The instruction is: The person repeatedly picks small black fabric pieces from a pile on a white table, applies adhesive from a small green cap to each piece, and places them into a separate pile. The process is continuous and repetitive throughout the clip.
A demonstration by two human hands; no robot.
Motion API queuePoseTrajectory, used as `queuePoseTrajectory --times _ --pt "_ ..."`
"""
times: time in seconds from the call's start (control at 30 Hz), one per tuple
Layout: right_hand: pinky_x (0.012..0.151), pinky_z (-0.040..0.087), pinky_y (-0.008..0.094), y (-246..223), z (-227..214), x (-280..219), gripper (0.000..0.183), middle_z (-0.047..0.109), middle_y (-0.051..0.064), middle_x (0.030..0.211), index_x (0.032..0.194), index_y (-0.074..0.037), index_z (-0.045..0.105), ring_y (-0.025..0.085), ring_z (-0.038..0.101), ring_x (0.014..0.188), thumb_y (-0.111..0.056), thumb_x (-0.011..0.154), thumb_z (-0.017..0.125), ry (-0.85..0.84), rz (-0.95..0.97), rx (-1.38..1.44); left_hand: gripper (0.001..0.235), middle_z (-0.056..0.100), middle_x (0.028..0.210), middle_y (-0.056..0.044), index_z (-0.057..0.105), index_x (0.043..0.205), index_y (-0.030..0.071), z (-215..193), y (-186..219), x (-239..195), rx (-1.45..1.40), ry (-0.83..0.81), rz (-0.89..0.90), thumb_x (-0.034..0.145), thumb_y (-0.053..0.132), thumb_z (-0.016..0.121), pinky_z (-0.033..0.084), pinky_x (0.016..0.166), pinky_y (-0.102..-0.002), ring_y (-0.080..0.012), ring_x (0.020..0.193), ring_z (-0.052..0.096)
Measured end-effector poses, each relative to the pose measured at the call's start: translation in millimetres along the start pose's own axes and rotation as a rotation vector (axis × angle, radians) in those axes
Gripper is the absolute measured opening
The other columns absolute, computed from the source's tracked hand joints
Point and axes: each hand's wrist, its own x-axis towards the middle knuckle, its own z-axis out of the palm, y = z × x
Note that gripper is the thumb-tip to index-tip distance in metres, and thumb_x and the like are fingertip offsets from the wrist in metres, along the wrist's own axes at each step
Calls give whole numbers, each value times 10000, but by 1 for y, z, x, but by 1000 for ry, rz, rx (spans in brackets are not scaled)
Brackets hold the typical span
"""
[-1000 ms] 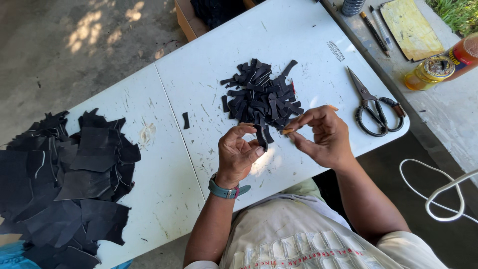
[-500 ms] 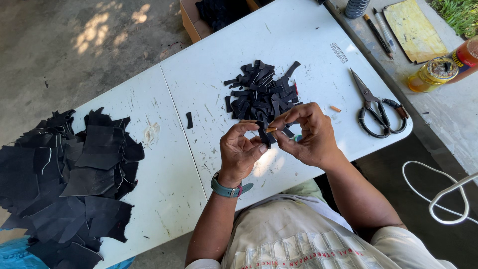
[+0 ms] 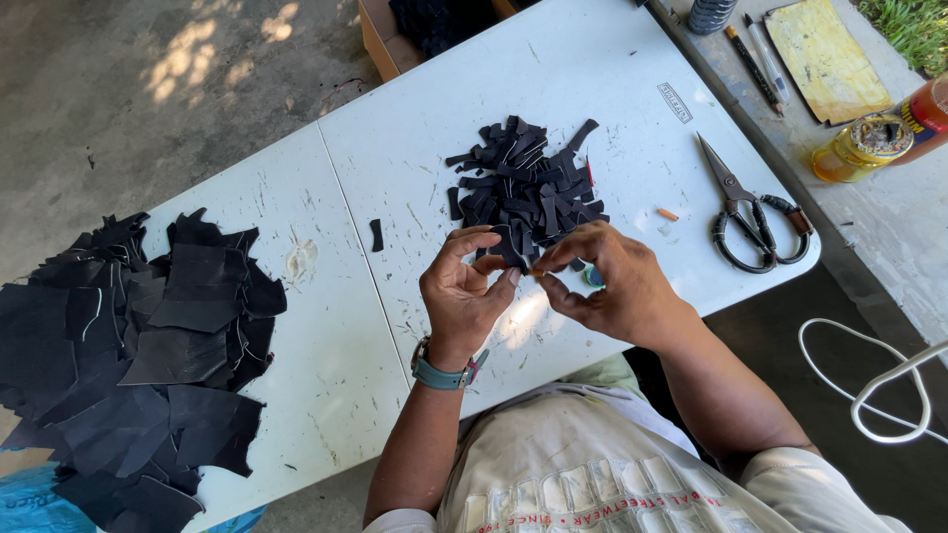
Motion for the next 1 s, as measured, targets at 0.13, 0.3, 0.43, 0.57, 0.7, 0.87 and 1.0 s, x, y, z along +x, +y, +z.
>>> queuePoseTrajectory --times 0.13,0.3,0.43,0.57,0.7,0.87,1.0 --pt "795 578 342 -3 -2 5 435 727 44 1048 1112 -91 526 234 715 954 0 831 846 48 -90 -33 428 595 1327 -121 609 1262 -32 4 6 2 118 19 40 879 -190 718 633 944 -310 -165 1091 711" --pt "776 557 373 -3 -3 5 422 729 39 1027 1088 -87 532 224 694 897 3 810 837 -26 -154 -121 420 613 1310 -133 622 1229 -31 4 9 2 200 65 -11 852 -187 723 643 841 -290 -153 999 733" --pt "699 564 300 1 -3 -6 400 752 40 1006 1066 -72 538 182 715 898 -2 816 843 -9 3 -47 497 640 1288 -149 569 1337 -8 -1 1 1 167 57 59 896 -184 716 642 917 -311 -157 1016 723" --pt "800 614 286 13 4 -14 382 733 97 1019 1086 -40 530 150 747 910 25 841 815 25 122 150 610 689 1178 -150 416 1401 64 -10 -8 -2 -146 94 -128 899 -137 699 603 904 -296 -160 1051 702" --pt "834 627 294 23 14 -18 375 726 128 1043 1095 -28 489 165 742 941 75 869 771 83 149 320 620 699 1084 -144 426 1403 66 -16 -24 -3 -380 155 -194 894 -129 722 599 930 -344 -184 1039 699" --pt "876 624 321 32 26 -22 413 703 154 1073 1127 -26 451 183 726 1007 124 879 744 117 150 439 562 727 1026 -130 464 1339 65 -14 -34 -6 -532 209 -280 877 -93 744 618 897 -401 -216 965 730" --pt "888 613 320 33 28 -20 427 705 161 1092 1146 -23 442 186 717 1027 136 878 736 110 132 451 527 727 1035 -126 506 1328 50 -13 -35 -7 -550 210 -298 883 -96 746 610 916 -390 -209 979 726"
